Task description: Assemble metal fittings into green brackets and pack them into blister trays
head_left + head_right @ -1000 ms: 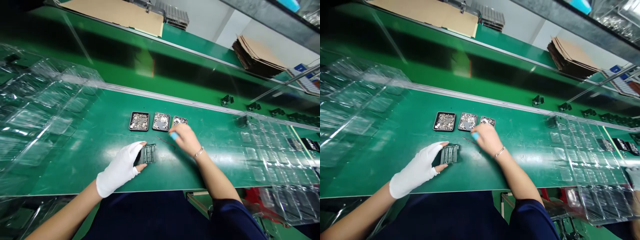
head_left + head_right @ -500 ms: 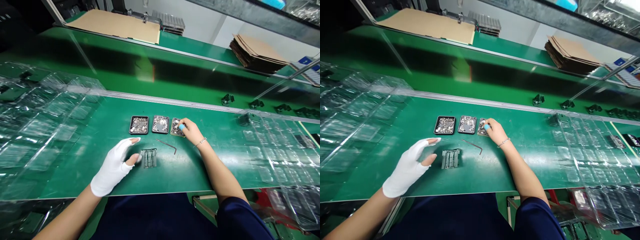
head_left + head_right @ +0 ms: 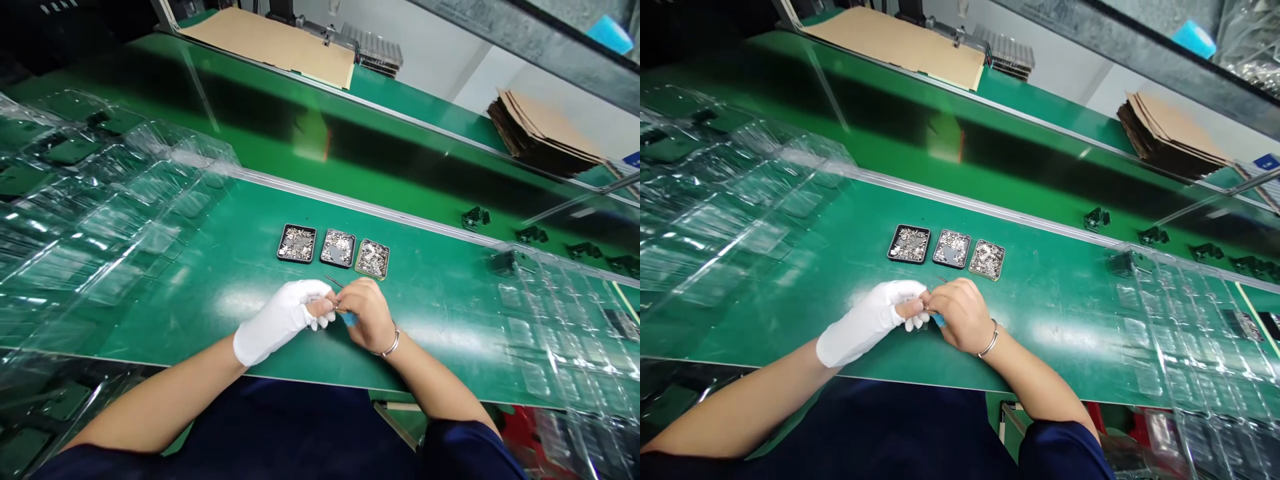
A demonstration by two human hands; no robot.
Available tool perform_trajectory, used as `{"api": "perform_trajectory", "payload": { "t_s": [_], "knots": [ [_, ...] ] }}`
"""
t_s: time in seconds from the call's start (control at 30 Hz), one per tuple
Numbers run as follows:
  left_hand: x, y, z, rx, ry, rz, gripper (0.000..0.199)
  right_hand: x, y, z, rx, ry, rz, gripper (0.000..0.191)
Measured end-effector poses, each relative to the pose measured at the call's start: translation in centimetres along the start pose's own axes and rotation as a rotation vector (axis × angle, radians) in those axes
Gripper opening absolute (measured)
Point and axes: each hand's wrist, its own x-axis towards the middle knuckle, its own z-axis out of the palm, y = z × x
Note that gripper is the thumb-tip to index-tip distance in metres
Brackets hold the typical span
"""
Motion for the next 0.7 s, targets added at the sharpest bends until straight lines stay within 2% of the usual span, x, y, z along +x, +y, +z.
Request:
{"api": "perform_trajectory", "payload": {
  "t_s": [0.1, 0.2, 0.27, 0.33, 0.47, 0.6, 0.7],
  "knots": [
    [-0.3, -0.2, 0.2, -0.068, 0.024, -0.032, 0.027, -0.7, 0.3, 0.2, -0.18, -0.008, -0.04, 0.025],
    [-0.9, 0.0, 0.5, 0.218, 0.105, 0.05, 0.026, -0.9, 0.5, 0.4, -0.242, -0.082, -0.043, 0.024],
    [-1.3, 0.0, 0.7, 0.447, 0.187, 0.164, 0.026, -0.9, 0.5, 0.6, -0.225, -0.108, -0.055, 0.025],
    [-1.5, -0.2, 0.6, 0.585, 0.235, 0.248, 0.025, -0.9, 0.5, 0.9, -0.199, -0.109, -0.076, 0.028],
    [-1.6, -1.0, -0.1, 0.685, 0.259, 0.274, 0.03, -0.3, 0.0, 1.2, -0.141, -0.087, -0.098, 0.035],
    [-1.6, -1.5, -0.7, 0.773, 0.303, 0.318, 0.03, 0.7, -0.6, 1.0, 0.059, -0.111, 0.013, 0.033],
    [-1.8, -1.5, -0.9, 0.819, 0.333, 0.352, 0.026, 0.9, -0.7, 1.0, 0.068, -0.13, -0.02, 0.033]
  ]
}}
